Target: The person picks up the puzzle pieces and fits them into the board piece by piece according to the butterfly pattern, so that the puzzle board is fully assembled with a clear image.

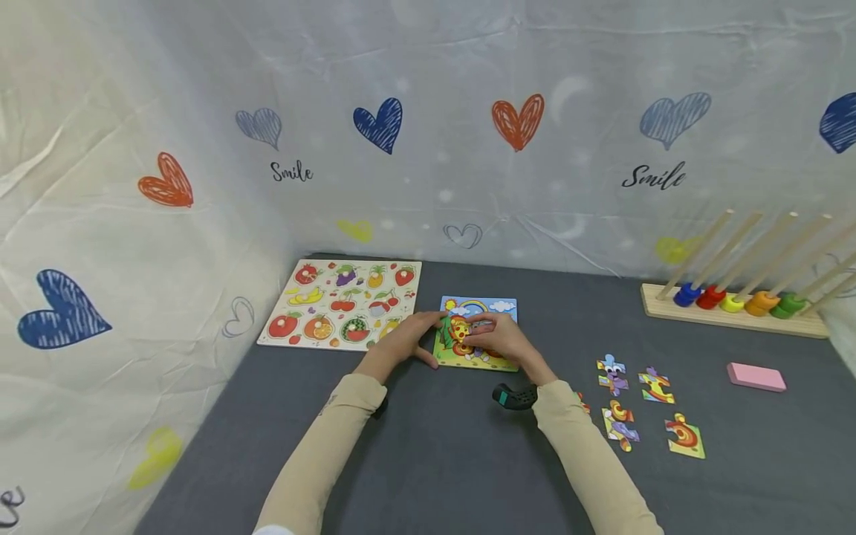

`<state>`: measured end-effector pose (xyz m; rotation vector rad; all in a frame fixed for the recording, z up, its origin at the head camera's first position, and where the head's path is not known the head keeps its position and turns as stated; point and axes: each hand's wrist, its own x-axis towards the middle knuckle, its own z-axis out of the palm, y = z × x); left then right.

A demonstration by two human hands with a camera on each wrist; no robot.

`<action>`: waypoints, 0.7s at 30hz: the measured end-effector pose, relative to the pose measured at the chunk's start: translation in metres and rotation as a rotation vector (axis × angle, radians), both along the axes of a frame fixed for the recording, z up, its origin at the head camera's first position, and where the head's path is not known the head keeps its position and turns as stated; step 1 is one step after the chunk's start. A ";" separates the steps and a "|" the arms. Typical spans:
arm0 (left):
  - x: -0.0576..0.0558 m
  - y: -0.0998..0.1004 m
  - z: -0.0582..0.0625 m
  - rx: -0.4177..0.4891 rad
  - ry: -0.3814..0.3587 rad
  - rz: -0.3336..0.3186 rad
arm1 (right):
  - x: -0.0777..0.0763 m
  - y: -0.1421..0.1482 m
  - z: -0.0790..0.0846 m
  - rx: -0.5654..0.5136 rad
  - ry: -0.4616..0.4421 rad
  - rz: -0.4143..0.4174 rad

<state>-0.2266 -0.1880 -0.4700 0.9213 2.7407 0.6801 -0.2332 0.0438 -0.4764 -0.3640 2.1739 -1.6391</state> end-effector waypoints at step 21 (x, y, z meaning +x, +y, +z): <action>0.000 0.000 -0.001 0.004 0.007 0.007 | -0.002 -0.014 -0.002 0.190 0.166 -0.128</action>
